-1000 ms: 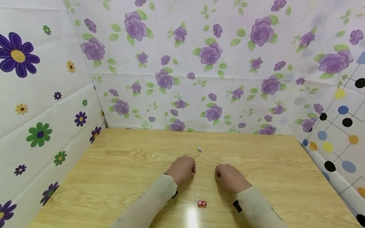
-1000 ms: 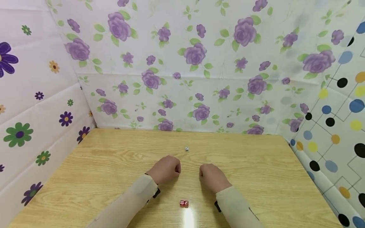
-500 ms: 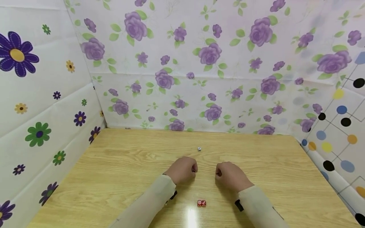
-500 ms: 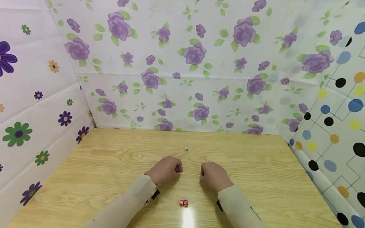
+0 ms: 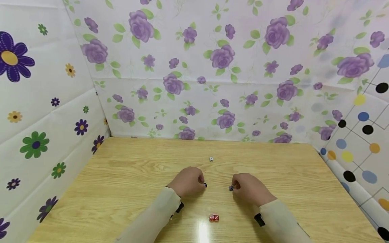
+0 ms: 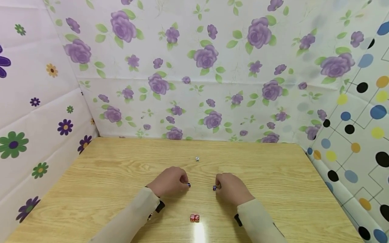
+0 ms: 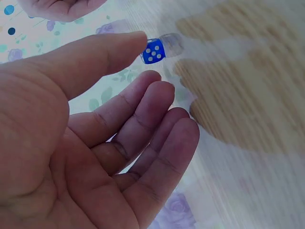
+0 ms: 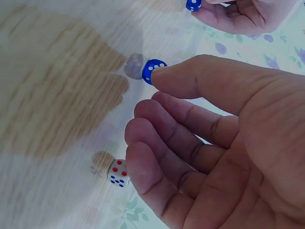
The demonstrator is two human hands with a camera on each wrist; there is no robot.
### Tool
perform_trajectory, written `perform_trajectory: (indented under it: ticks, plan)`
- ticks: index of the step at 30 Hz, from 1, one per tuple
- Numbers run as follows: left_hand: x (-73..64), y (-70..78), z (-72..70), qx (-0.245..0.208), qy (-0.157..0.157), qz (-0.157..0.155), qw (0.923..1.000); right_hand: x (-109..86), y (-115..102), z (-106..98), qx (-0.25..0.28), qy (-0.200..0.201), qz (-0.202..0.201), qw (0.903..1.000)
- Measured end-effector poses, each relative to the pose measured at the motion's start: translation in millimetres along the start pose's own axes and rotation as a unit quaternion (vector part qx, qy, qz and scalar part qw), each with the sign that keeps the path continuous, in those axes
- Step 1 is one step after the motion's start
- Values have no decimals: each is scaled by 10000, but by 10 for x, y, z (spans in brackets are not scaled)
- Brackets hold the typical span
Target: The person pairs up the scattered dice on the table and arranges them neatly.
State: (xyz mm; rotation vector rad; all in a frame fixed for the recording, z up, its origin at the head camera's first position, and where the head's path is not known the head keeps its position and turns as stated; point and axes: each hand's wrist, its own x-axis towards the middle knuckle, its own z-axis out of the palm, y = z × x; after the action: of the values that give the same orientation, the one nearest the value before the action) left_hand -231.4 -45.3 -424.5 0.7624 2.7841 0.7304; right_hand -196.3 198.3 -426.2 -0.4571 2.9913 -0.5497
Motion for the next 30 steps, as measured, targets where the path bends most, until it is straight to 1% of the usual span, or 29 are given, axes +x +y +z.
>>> perform_trajectory:
  ticks: [4,11,21,26,30]
  plan:
    - [12,-24,12,-63,-9,-78,9999,16,-2,21,4,12,-43,10000]
    - [27,-30,23,52,-14,69,10000,53,1,54,-29,-8,-122,9999]
    - [35,39,2,155,-50,94,9998,85,-18,45,-65,-59,-162,9998]
    - [58,65,27,208,-54,145,9997,106,-40,58,-39,-41,-184,9998]
    - [77,85,57,216,-86,165,9996,121,-59,69,39,-34,-310,9995]
